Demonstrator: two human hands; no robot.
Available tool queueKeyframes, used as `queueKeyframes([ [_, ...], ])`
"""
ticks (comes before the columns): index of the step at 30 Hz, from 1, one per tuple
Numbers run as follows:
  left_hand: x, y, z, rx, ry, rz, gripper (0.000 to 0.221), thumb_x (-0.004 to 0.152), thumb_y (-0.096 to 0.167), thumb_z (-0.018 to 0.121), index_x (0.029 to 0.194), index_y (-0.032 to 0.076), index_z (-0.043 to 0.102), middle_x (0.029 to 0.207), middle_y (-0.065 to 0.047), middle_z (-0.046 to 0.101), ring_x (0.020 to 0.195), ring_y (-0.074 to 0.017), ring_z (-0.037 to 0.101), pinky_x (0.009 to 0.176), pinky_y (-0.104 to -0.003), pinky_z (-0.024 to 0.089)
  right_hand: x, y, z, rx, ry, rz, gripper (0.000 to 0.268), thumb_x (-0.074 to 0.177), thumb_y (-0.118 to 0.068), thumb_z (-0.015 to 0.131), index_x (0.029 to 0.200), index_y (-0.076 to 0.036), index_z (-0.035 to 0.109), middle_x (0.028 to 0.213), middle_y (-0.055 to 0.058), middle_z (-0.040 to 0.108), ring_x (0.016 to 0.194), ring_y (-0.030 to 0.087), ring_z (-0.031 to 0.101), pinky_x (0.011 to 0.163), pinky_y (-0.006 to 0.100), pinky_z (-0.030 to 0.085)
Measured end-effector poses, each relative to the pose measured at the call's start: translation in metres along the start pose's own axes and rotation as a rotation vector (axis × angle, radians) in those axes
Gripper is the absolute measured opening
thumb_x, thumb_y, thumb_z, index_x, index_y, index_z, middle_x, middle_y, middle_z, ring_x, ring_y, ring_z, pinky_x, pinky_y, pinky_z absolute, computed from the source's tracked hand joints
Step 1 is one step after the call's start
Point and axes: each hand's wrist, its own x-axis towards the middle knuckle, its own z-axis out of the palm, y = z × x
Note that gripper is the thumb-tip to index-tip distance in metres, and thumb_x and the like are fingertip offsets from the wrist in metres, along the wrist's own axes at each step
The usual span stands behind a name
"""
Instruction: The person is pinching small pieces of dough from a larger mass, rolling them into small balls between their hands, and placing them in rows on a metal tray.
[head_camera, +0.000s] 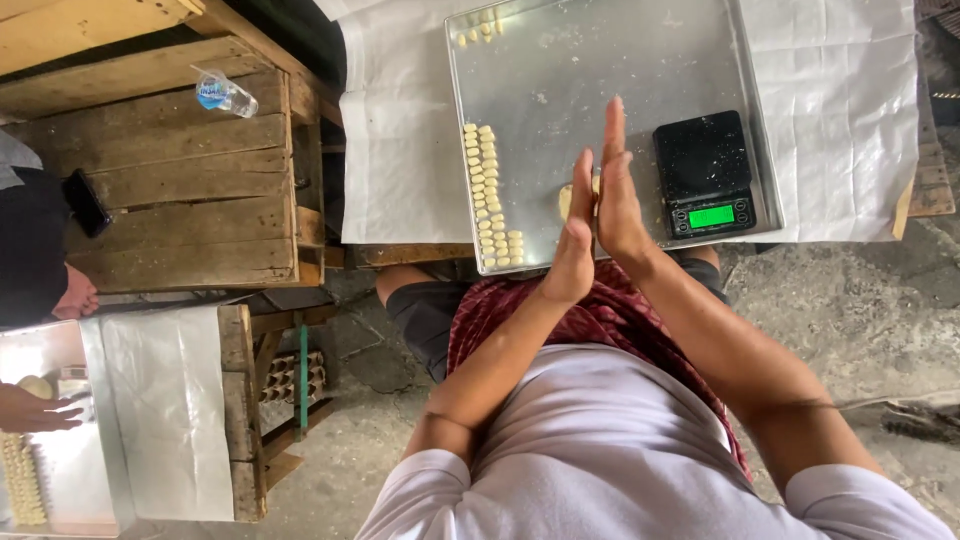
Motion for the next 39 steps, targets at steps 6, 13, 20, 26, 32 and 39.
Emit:
queueKeyframes([
  [6,0.012,-0.028,-0.013,0.370,0.044,0.009,0.070,0.113,0.054,0.003,0.169,0.014,-0.002,0.176,-0.008,-0.007,0.164,-0.0281,-0.005,0.133,-0.044,-0.001,-0.016,-0.017,0.019,-0.016,-0.010,-0.017,0.075,0.113,-0.058,0.005,0.169,-0.009,-0.005,0.176,0.014,-0.011,0.162,0.038,-0.012,0.133,0.050,-0.005],
  [13,0.024,-0.003,-0.015,0.056,-0.006,0.022,0.079,0.107,0.065,0.003,0.169,0.016,-0.004,0.176,-0.010,-0.008,0.163,-0.0339,-0.006,0.133,-0.052,-0.003,-0.005,-0.010,0.011,-0.009,0.002,0.009,0.074,0.113,-0.057,0.004,0.169,-0.009,-0.005,0.176,0.014,-0.011,0.162,0.037,-0.012,0.134,0.050,-0.007],
  [20,-0.001,-0.007,0.003,-0.061,-0.011,0.061,0.078,0.110,0.069,0.019,0.169,0.021,0.000,0.178,0.001,0.000,0.168,-0.0182,-0.001,0.140,-0.045,0.009,0.020,0.003,-0.015,-0.020,0.011,0.034,0.073,0.114,-0.056,0.004,0.169,-0.009,-0.004,0.176,0.014,-0.010,0.162,0.037,-0.012,0.134,0.050,-0.009],
  [26,0.024,0.008,-0.025,-0.079,0.078,-0.101,0.084,0.107,0.066,0.030,0.166,0.017,-0.003,0.175,-0.006,-0.012,0.164,-0.0218,-0.012,0.136,-0.046,0.002,-0.015,-0.016,0.018,-0.033,-0.004,0.046,0.072,0.114,-0.055,0.003,0.169,-0.010,-0.003,0.176,0.014,-0.010,0.163,0.036,-0.013,0.134,0.050,-0.010],
  [32,0.009,-0.001,-0.003,0.010,-0.029,0.031,0.080,0.108,0.073,0.012,0.168,0.023,-0.008,0.177,-0.002,-0.015,0.168,-0.0230,-0.012,0.141,-0.053,0.003,0.022,0.016,-0.015,-0.032,-0.001,0.108,0.071,0.115,-0.054,0.003,0.170,-0.010,-0.003,0.177,0.014,-0.009,0.163,0.036,-0.013,0.134,0.050,-0.012],
  [39,0.009,-0.042,-0.020,-0.281,0.068,-0.132,0.081,0.107,0.070,0.019,0.169,0.025,-0.009,0.175,-0.008,-0.009,0.160,-0.0376,-0.004,0.132,-0.055,-0.002,0.009,0.003,0.011,-0.039,-0.017,0.107,0.070,0.115,-0.053,0.003,0.170,-0.010,-0.002,0.177,0.014,-0.009,0.163,0.035,-0.013,0.135,0.050,-0.013],
])
